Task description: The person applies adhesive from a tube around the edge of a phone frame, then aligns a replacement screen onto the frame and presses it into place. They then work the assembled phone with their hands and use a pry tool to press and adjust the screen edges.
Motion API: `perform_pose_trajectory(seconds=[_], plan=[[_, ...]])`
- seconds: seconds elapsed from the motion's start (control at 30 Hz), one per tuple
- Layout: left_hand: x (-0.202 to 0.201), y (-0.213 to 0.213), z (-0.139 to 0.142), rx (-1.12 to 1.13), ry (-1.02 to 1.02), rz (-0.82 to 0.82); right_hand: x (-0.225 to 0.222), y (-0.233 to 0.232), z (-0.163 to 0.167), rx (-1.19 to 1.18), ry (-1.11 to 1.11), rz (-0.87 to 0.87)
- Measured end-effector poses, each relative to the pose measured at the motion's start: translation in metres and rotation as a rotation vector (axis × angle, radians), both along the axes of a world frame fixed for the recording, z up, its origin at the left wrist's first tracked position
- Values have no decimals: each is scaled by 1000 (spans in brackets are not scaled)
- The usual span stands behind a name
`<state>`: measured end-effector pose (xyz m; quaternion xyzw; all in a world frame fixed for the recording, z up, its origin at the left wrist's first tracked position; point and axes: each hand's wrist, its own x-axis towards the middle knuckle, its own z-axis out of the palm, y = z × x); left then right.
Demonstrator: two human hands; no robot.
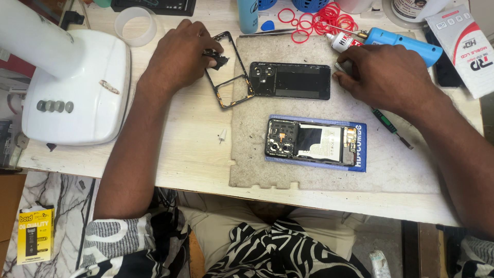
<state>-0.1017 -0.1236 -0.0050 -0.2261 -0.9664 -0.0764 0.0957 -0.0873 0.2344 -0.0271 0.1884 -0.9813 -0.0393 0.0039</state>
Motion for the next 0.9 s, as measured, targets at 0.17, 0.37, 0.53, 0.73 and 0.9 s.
perform_pose_trajectory(seconds=[0.17,0.37,0.53,0.73,0.9], plan=[[-3,2,-4,-28,4,39,2,1,2,-38,2,-7],[-4,-9,4,110,225,-125,8,4,16,-153,152,68],[1,0,7,680,-146,-13,16,-2,34,-473,55,213],[9,31,-18,720,-65,-200,32,-31,19,-622,-62,369],[2,25,-25,726,-95,-134,30,-43,7,-411,19,403]])
